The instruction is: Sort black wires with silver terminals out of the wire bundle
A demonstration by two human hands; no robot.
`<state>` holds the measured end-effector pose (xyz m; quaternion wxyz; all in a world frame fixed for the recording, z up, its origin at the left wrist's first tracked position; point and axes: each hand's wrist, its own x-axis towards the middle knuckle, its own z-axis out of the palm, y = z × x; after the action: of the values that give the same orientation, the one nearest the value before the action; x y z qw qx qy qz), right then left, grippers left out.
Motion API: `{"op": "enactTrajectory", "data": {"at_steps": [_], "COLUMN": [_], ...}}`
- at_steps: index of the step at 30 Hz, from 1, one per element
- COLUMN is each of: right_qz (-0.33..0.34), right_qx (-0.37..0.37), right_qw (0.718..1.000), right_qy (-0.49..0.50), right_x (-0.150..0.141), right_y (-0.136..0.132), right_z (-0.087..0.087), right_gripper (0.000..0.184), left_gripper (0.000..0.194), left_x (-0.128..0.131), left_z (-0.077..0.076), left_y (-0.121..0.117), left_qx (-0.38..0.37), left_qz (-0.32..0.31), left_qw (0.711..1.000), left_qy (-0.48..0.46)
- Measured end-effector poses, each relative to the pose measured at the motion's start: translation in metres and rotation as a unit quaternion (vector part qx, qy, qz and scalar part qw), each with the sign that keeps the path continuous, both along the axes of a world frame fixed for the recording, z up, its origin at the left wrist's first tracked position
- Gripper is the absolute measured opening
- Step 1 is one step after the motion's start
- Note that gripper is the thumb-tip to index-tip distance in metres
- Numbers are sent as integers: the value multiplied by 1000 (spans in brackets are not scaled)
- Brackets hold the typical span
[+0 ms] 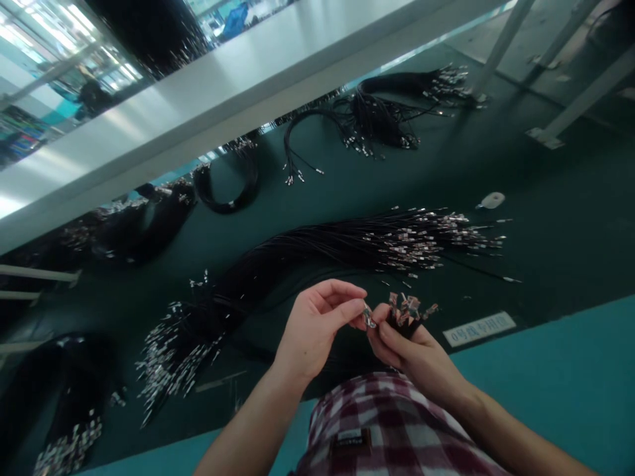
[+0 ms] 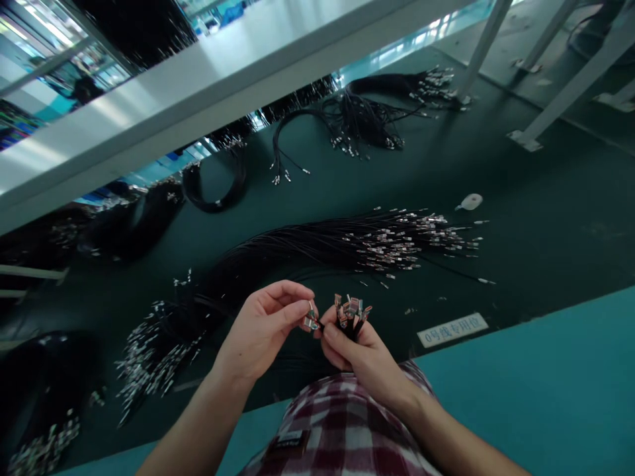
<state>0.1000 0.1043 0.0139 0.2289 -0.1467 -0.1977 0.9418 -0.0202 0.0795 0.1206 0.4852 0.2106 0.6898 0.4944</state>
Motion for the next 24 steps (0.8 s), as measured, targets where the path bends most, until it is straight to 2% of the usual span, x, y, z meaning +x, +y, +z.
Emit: {"op": "enactTrajectory", "data": {"at_steps": [4, 8, 13, 24], "right_qz": [7, 11, 3, -10], "right_qx": [33, 51, 47, 41], "right_qw": [999, 998, 999, 999], "right_qy": [17, 24, 23, 15], "right_x": [2, 3, 2, 0], "right_y": [0, -1, 0, 1], "right_z": [-1, 0, 2, 7], "right_gripper": [31, 30, 33, 34], "left_gripper": [13, 7, 10, 14], "left_x": [2, 2, 2, 3], "left_z": [-1, -2, -1, -6], "left_y": [-3, -6, -9, -8], "left_qx": [13, 19, 26, 24], "left_qz": [-6, -26, -47, -33], "left_qw": [1000, 996, 991, 999], "left_qy": [17, 77, 121, 21]}}
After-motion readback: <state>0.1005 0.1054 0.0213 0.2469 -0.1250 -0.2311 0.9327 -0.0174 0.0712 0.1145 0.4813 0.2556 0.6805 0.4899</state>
